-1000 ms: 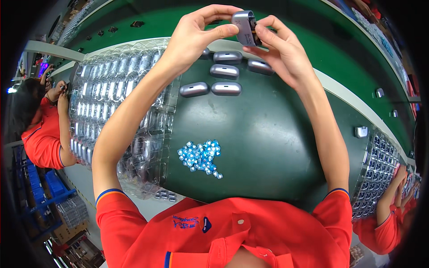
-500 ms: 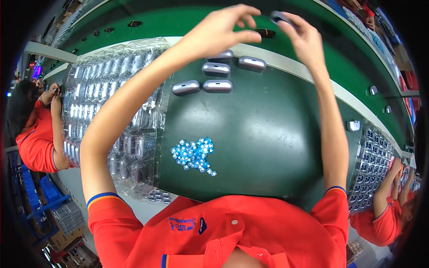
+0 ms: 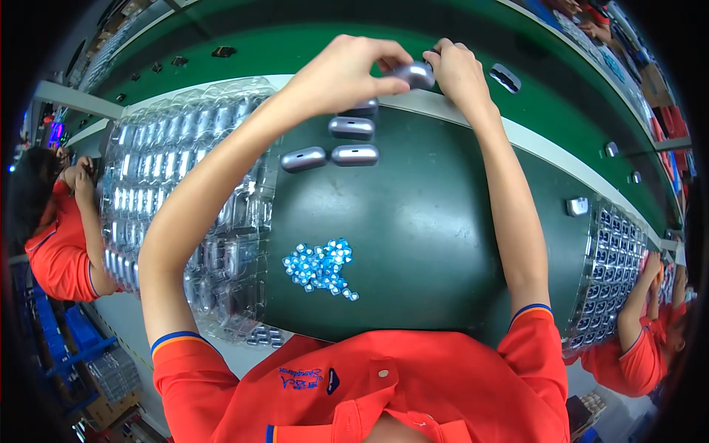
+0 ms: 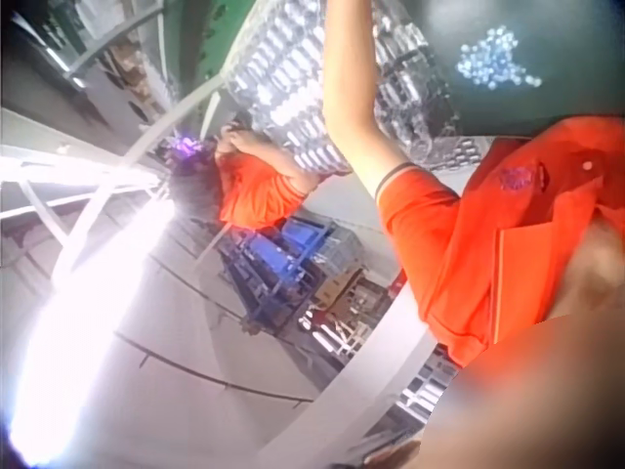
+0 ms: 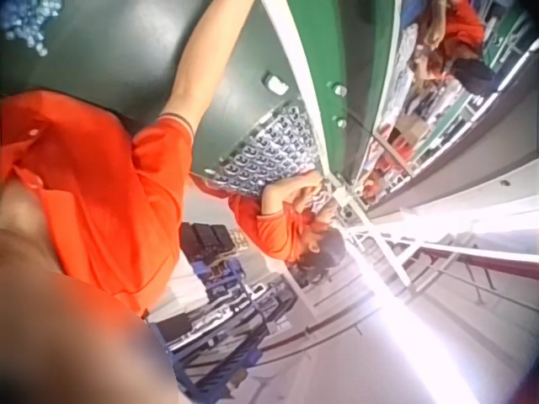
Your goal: Assembling electronic components by fitting silver metal casings onto black bases on a production line.
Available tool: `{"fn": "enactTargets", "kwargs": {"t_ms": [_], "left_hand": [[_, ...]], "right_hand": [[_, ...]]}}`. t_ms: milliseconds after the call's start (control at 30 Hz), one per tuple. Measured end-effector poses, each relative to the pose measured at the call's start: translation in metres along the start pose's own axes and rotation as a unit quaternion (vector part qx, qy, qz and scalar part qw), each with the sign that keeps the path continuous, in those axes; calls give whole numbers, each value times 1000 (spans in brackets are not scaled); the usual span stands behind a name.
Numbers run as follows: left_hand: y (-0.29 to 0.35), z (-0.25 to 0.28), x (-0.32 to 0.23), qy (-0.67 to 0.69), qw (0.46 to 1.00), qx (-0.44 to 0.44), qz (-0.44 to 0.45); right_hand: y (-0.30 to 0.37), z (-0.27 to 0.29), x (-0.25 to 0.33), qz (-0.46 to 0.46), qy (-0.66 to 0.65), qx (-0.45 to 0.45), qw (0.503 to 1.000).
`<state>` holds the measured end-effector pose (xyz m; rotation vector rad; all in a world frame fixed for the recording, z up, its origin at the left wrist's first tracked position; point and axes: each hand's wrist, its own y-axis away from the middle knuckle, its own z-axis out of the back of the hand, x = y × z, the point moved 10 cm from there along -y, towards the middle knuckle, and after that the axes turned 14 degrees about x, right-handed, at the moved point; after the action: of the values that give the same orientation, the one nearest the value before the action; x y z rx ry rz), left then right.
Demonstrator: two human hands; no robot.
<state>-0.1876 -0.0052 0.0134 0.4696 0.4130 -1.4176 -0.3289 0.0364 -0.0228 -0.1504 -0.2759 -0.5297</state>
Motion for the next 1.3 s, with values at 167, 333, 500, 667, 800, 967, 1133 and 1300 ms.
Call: {"fn": "enactTargets", "kwargs": {"t_ms": [167, 333, 500, 667, 800, 967, 1133, 1300], "left_hand": [[16, 32, 35, 138, 979, -147, -9], [19, 27, 48, 377, 910, -162, -56], [16, 28, 43, 321, 926, -185, -72], [17, 24, 44, 348, 920, -174, -53], [15, 19, 47, 443, 885, -140, -26], [17, 18, 46, 442, 886, -138, -27], [18, 18, 41, 380, 914, -141, 14], [31, 34, 14, 199, 932, -178, -245]], "right_hand": [[3, 3, 18, 141, -221, 66, 963], [28, 29, 27, 217, -484, 26, 847], [39, 40, 37, 221, -461, -42, 859], [50, 40, 44, 212, -407, -63, 886], [51, 35, 42, 178, -441, -52, 878], [45, 20, 41, 162, -520, -1, 839], [35, -10, 37, 166, -686, 119, 698], [47, -22, 73, 190, -784, 281, 520]]}}
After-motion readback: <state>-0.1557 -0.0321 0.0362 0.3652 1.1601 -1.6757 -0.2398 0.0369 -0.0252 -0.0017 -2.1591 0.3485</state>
